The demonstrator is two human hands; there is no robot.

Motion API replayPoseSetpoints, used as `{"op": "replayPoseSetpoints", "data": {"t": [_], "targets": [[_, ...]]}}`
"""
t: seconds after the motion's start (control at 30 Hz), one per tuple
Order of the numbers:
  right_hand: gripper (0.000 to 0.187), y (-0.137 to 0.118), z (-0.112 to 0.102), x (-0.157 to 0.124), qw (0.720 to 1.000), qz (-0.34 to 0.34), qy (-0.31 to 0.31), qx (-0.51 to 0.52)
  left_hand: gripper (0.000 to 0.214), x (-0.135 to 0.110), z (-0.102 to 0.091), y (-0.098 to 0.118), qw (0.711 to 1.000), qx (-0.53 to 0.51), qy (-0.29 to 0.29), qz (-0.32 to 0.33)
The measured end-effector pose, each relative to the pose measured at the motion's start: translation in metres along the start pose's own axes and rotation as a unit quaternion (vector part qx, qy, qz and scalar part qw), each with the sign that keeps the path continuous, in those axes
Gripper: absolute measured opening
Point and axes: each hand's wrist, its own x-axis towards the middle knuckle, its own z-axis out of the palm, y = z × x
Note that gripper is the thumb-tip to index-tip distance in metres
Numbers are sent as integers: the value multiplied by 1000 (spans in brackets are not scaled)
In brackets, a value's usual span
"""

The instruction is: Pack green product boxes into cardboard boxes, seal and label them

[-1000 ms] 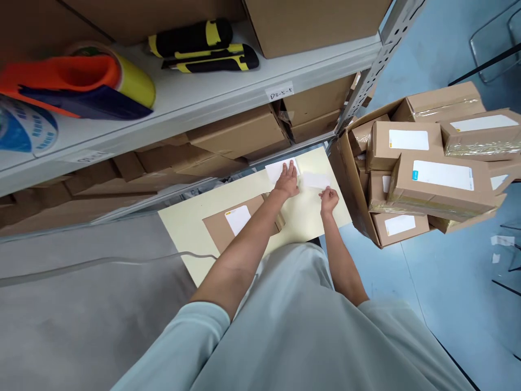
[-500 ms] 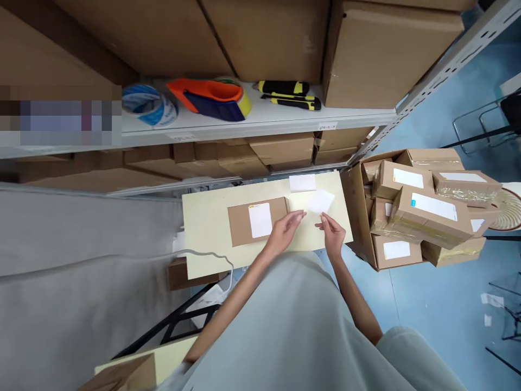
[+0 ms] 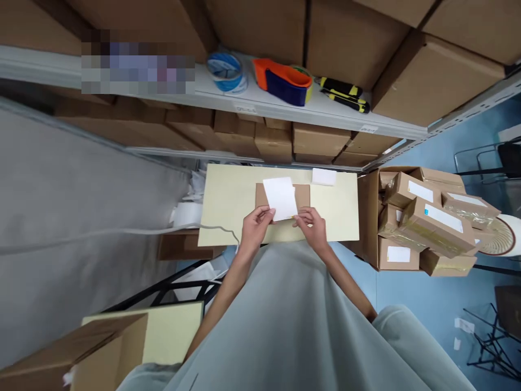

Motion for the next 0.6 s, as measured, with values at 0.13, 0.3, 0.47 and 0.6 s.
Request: {"op": "replayPoseSetpoints", "data": {"t": [0.13,0.3,0.47,0.6], "targets": [[49,-15,16,0,999,22,0,27,60,-1,-18,8,1000,-9,-3,4],[48,-24,38,-4,998,43,-16,32,58,0,-42,9,1000,-20,-1,5],[49,-24,64,-10,998,54,-24,33,56,3,-61,9,999,-33,0,10],[51,-22,85,-11,998,57,-7,34,50,4,-68,16,997,-24,-71,25]]}}
